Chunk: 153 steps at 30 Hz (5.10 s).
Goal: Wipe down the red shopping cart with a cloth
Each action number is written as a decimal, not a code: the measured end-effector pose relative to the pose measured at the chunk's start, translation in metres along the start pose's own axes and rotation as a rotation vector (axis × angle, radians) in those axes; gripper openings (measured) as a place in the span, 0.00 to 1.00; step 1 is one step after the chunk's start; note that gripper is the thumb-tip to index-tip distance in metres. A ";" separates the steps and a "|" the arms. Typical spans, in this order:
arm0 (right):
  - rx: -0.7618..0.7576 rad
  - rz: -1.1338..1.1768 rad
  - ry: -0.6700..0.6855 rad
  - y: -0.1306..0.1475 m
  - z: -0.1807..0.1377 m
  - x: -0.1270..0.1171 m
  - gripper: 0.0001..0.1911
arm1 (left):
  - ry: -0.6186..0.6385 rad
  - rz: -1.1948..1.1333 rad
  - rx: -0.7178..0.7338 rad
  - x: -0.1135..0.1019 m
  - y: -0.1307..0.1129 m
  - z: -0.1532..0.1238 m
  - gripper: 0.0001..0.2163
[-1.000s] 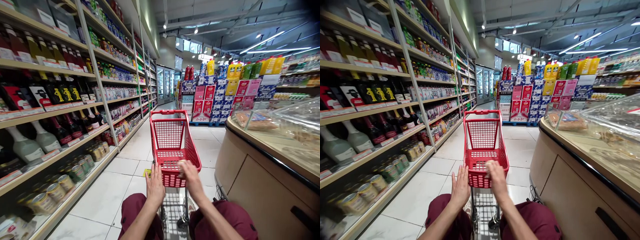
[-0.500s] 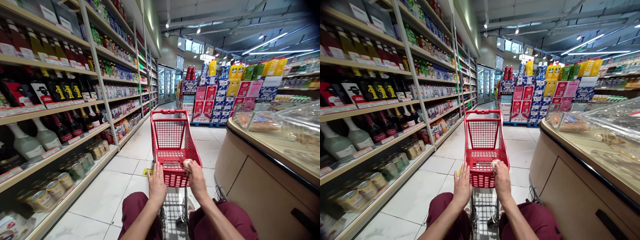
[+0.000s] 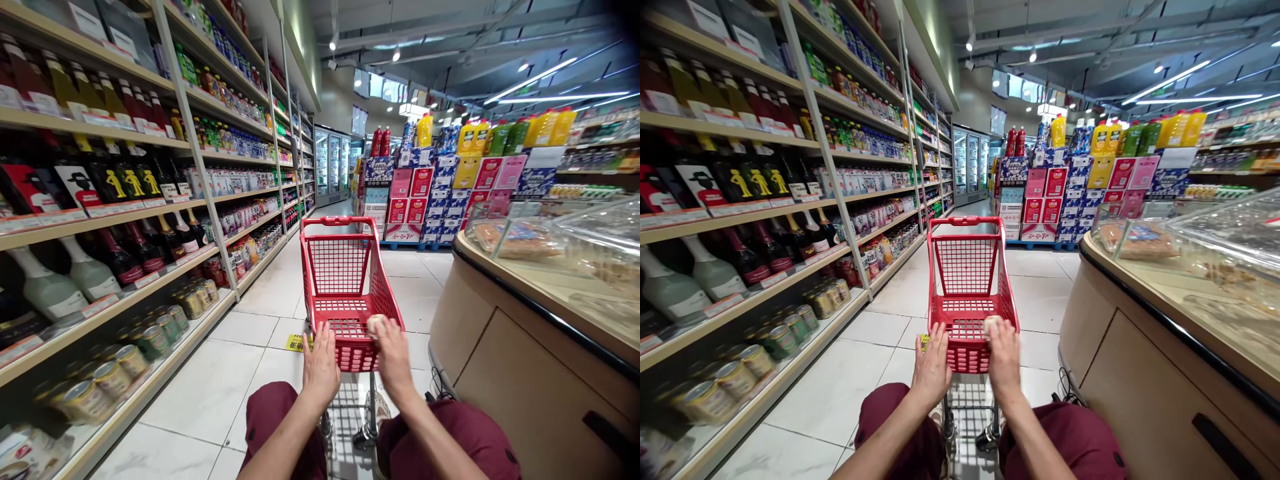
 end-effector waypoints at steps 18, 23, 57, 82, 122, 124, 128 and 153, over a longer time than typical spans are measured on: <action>-0.057 -0.092 0.054 0.010 0.001 -0.009 0.29 | 0.072 0.040 0.016 -0.002 -0.005 -0.002 0.29; -0.138 -0.055 0.083 0.025 -0.001 -0.004 0.28 | 0.077 0.029 -0.007 -0.002 -0.006 -0.002 0.29; -0.150 -0.015 0.150 0.080 0.004 0.019 0.28 | -0.054 0.032 -0.163 0.000 0.023 -0.010 0.33; -0.239 -0.062 0.115 0.029 -0.004 -0.013 0.29 | -0.007 0.060 0.038 0.004 -0.003 -0.010 0.31; -0.205 -0.088 0.162 0.018 0.004 -0.019 0.30 | 0.058 0.135 0.052 0.004 -0.024 -0.013 0.32; -0.118 -0.135 0.140 0.010 0.007 -0.021 0.30 | 0.061 0.127 0.061 0.005 -0.025 -0.013 0.32; 0.062 -0.185 0.063 -0.001 0.012 -0.026 0.29 | 0.053 0.128 0.032 0.004 -0.026 -0.012 0.33; -0.210 0.014 0.115 0.048 -0.003 -0.010 0.33 | 0.009 0.069 -0.057 -0.004 -0.001 -0.012 0.31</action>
Point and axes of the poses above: each hand's wrist, its own z-axis towards the middle knuckle, its own x-axis out of the palm, y = z × x, the point moved 4 cm from there along z, towards the middle knuckle, and after that the axes turned 8 degrees about -y, right-handed, at the moved point
